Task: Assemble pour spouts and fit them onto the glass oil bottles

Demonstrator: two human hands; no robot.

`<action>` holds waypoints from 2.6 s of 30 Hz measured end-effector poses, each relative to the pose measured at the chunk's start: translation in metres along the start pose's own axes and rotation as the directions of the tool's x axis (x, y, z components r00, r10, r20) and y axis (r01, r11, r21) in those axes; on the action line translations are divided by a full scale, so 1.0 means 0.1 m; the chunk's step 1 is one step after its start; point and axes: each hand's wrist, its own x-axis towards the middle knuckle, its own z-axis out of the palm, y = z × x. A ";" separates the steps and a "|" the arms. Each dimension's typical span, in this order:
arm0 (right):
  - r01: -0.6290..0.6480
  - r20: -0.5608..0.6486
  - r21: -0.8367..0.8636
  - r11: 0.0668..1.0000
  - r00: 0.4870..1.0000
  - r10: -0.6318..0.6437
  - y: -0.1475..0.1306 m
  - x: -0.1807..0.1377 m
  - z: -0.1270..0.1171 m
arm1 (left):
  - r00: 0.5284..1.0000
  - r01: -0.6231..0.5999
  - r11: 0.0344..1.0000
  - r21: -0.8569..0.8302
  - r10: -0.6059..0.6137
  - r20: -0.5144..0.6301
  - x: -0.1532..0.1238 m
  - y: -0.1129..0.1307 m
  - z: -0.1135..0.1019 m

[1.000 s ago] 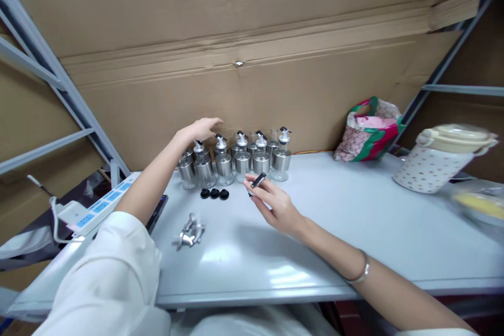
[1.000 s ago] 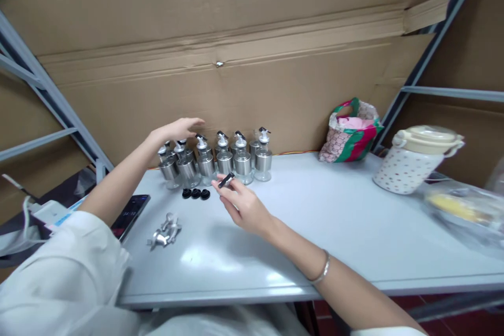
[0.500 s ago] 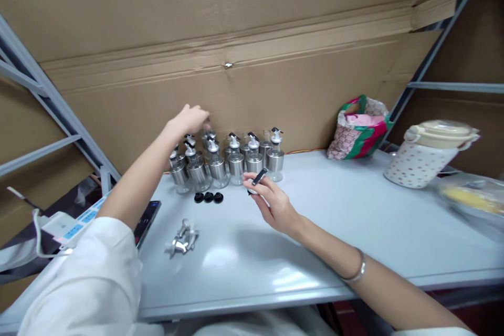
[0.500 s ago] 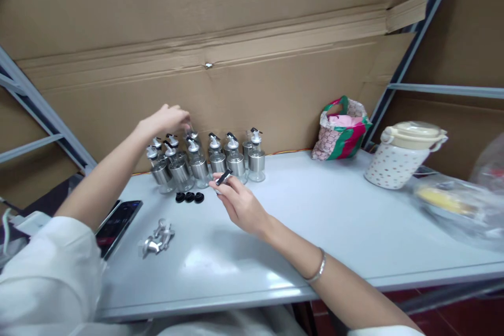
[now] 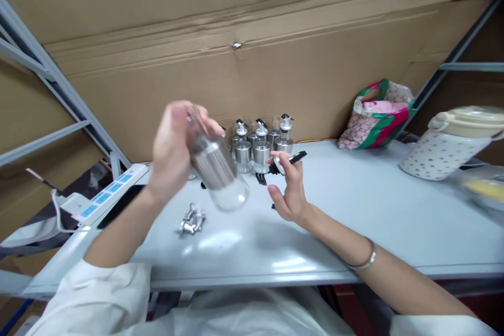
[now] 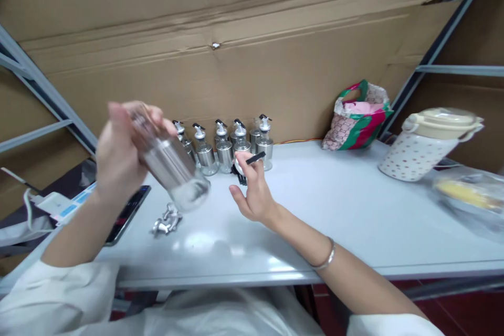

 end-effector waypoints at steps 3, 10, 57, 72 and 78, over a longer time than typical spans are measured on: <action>0.049 0.028 0.032 0.998 0.998 -0.050 0.02 -0.02 -0.02 | 0.975 0.123 0.979 -0.161 -0.089 0.203 -0.48 -0.10 0.16; 0.233 -0.011 0.156 0.960 0.972 -0.234 -0.01 0.02 -0.02 | 0.929 0.247 0.959 -0.138 -0.194 0.316 -0.85 -0.51 0.28; 0.139 0.097 0.242 0.960 0.981 -0.166 -0.19 0.06 -0.02 | 0.934 0.063 0.972 -0.227 0.022 0.355 -1.06 -0.88 0.40; 0.208 0.007 0.140 0.968 0.977 -0.211 -0.23 0.08 -0.02 | 0.925 -0.023 0.960 -0.278 0.127 0.360 -1.06 -0.97 0.39; 0.226 0.040 0.071 0.972 0.973 -0.229 -0.25 0.09 -0.05 | 0.930 -0.013 0.964 -0.264 0.109 0.350 -1.08 -0.99 0.40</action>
